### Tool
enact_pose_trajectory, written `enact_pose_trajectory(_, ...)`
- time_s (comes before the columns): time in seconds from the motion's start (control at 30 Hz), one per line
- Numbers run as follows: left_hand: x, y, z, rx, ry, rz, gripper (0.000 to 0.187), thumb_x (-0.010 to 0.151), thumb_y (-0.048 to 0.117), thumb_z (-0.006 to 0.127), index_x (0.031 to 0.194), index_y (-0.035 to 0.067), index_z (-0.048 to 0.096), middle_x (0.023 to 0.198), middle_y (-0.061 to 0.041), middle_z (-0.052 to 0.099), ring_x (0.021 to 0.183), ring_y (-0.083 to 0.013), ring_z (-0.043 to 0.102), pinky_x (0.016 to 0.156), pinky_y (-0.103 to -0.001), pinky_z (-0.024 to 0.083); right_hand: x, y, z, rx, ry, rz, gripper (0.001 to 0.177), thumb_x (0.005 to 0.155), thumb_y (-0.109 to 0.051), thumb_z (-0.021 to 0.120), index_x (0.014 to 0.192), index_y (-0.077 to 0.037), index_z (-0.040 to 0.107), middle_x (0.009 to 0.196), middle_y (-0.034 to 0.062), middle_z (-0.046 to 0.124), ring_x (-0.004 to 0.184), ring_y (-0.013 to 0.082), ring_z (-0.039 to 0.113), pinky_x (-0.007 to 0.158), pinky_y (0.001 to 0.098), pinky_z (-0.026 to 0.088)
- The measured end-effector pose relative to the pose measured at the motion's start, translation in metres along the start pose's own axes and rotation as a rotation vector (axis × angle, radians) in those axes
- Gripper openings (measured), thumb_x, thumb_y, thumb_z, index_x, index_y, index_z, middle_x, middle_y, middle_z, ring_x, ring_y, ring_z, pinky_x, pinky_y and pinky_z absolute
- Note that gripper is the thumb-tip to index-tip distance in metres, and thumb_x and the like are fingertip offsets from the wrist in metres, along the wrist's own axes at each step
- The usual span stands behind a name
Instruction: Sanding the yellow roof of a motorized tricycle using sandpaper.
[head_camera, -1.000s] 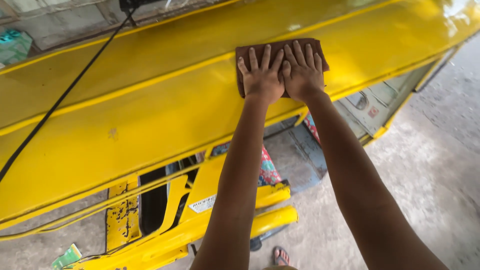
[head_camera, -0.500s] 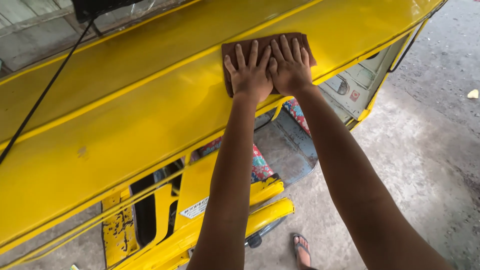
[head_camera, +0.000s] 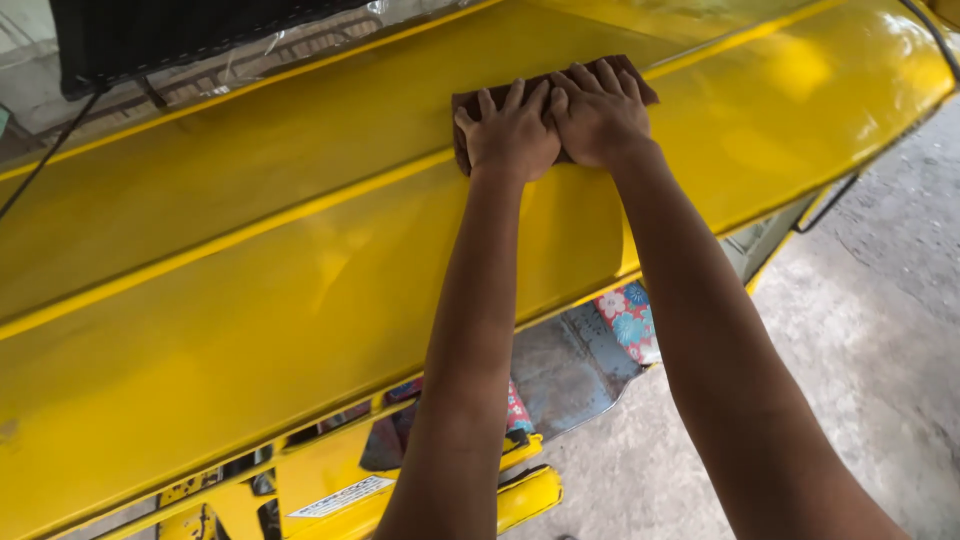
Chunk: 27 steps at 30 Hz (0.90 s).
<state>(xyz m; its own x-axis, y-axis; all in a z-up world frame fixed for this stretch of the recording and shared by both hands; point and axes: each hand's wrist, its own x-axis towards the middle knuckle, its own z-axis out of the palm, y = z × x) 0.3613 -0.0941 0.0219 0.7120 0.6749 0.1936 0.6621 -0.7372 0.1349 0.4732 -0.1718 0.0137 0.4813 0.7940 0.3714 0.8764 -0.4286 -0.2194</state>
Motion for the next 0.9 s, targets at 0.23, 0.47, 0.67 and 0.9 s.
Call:
enact_pose_trajectory(0.23,0.02,0.001,0.003,-0.036,-0.024,-0.06,0.06,0.102,0.055,0.022,0.159,0.04,0.026,0.17,0.007,0.021,0.156,-0.0372,0.015,0.121,-0.069,0.009,0.023,0.011,0.008,-0.046,-0.053,-0.03,0.059,0.106,-0.043,0.021,0.157,-0.022,0.041,0.166,0.0068,0.03,0.155,0.0312,0.019,0.125,0.0476,0.008)
enact_pose_trajectory(0.47,-0.03,0.005,0.007,0.015,0.075,0.006,0.06,0.1,0.053,0.029,0.16,0.04,0.028,0.169,0.003,0.023,0.155,-0.0393,0.018,0.12,-0.069,0.009,-0.026,0.006,0.013,0.005,0.053,-0.021,0.061,0.105,-0.044,0.023,0.159,-0.019,0.037,0.168,0.0104,0.027,0.154,0.0357,0.017,0.124,0.0497,0.007)
enact_pose_trajectory(0.67,-0.086,0.002,0.046,0.051,0.354,0.166,0.059,0.099,0.05,0.04,0.156,0.037,0.039,0.167,-0.003,0.03,0.153,-0.0436,0.023,0.117,-0.072,0.012,-0.1,0.001,0.025,-0.011,0.209,-0.023,0.059,0.106,-0.042,0.032,0.16,-0.017,0.039,0.169,0.0143,0.028,0.155,0.042,0.021,0.125,0.055,0.012)
enact_pose_trajectory(0.9,-0.129,0.014,0.061,0.008,0.44,0.253,0.055,0.102,0.048,0.038,0.155,0.035,0.044,0.167,-0.004,0.033,0.153,-0.0449,0.02,0.118,-0.073,0.01,-0.158,0.007,0.032,-0.005,0.295,-0.028,0.06,0.108,-0.041,0.034,0.161,-0.014,0.038,0.17,0.018,0.027,0.154,0.0452,0.022,0.124,0.0557,0.015)
